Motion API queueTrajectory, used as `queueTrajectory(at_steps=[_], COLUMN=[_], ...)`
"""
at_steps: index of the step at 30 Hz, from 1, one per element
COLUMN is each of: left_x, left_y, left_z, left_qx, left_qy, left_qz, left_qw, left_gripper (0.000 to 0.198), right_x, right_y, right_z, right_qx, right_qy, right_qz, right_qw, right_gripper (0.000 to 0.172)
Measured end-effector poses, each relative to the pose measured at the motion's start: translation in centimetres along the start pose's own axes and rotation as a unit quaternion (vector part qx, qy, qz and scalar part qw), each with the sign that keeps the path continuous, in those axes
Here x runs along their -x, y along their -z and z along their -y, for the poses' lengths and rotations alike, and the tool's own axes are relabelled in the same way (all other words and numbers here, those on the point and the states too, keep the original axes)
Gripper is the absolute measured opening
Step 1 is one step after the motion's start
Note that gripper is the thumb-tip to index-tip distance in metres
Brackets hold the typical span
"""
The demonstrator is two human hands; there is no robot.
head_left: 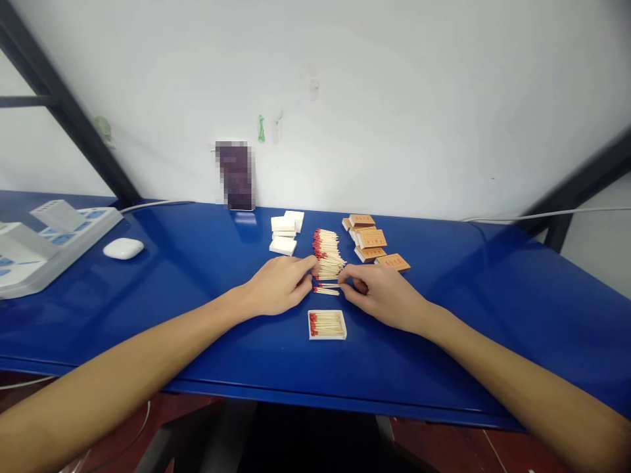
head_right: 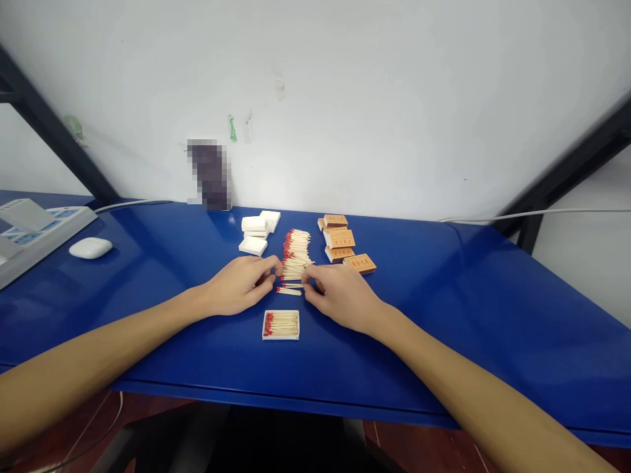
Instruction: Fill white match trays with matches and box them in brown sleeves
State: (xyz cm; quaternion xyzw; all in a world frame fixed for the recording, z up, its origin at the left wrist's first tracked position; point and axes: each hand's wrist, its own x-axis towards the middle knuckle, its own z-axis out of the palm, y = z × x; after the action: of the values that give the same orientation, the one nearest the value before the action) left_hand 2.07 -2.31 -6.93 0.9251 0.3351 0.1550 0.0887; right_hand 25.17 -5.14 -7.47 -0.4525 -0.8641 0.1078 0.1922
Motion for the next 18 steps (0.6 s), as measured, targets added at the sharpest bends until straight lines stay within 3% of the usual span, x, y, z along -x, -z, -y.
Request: queueTrajectory(at_steps=[18], left_x=[-0.02], left_y=[-0.10], left_z=[-0.30], left_qx=[-0.011], left_qy=[0.011], left_qz=[-0.005], left_qw=[1.000], left_gripper=[0.012], right_x=[0.07], right_y=[-0.43], right_z=[-0.30], right_qx=[-0.010], right_qy=[0.024], right_qz=[-0.011], right_qw=[1.000], right_gripper=[0.013])
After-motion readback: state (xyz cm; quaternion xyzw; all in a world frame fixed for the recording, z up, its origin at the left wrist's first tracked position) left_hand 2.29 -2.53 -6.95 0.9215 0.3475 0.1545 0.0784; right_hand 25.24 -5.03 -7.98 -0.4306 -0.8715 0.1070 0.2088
